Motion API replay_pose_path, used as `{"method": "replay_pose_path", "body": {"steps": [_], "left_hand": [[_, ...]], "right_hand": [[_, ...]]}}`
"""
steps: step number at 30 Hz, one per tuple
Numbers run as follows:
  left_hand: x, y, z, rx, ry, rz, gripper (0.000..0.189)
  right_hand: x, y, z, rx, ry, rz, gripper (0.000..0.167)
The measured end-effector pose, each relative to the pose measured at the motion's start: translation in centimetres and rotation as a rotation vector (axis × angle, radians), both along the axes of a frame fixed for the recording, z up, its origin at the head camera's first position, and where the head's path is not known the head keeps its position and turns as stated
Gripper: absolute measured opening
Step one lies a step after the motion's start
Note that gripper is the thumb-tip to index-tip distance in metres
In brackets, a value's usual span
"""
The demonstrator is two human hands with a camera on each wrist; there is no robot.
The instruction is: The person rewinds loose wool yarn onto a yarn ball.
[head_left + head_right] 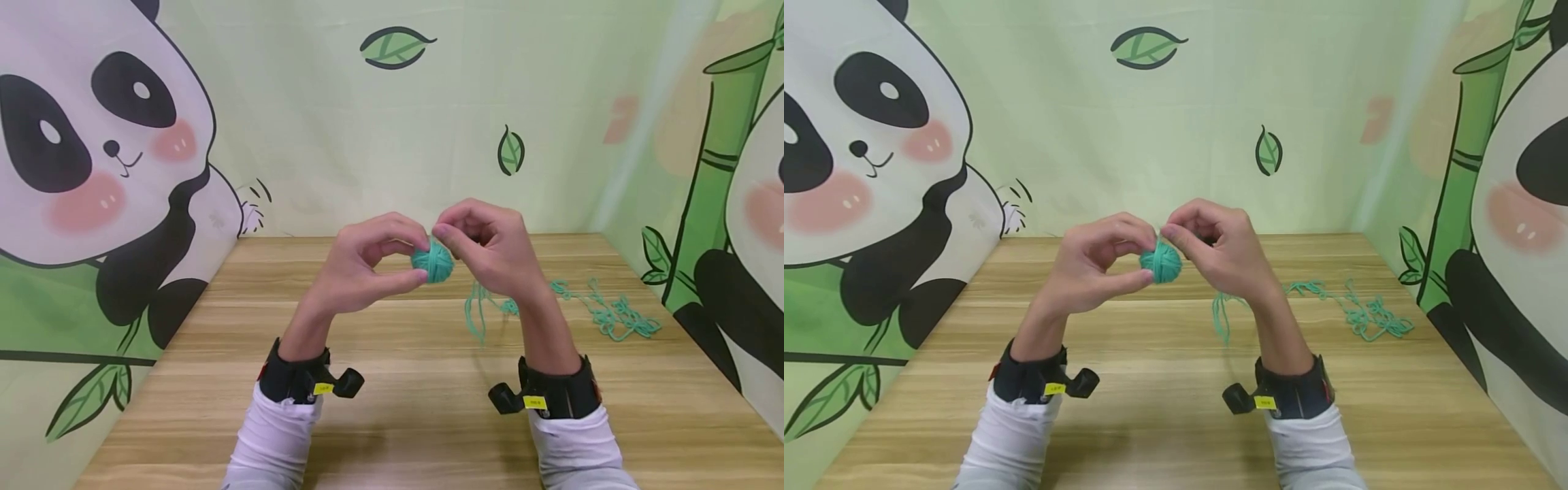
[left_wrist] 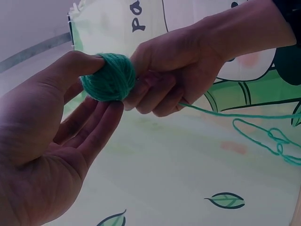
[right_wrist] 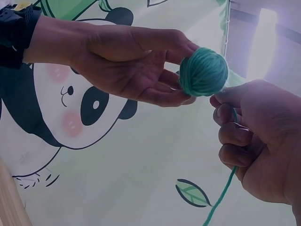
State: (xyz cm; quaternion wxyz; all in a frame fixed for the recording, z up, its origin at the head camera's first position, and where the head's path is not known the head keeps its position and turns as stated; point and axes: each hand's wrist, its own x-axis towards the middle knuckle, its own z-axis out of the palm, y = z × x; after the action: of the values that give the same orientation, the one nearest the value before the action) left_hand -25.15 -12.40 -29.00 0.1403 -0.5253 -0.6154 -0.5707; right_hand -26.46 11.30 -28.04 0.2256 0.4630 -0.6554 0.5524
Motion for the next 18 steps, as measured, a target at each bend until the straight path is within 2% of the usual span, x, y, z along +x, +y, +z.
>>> {"method": "replay_pose_path", "body": {"steps": [9, 18], "left_hand": [[0.2, 0.0, 0.1, 0.018, 0.014, 0.008, 0.036], [0.2, 0.0, 0.3, 0.064, 0.048, 0.007, 0.037]], "right_hand": [[-0.5, -0.1, -0.3, 0.077, -0.086, -0.058, 0.007], [-1.5, 0.0, -0.7, 0.164, -0.134, -0.095, 0.011]]}}
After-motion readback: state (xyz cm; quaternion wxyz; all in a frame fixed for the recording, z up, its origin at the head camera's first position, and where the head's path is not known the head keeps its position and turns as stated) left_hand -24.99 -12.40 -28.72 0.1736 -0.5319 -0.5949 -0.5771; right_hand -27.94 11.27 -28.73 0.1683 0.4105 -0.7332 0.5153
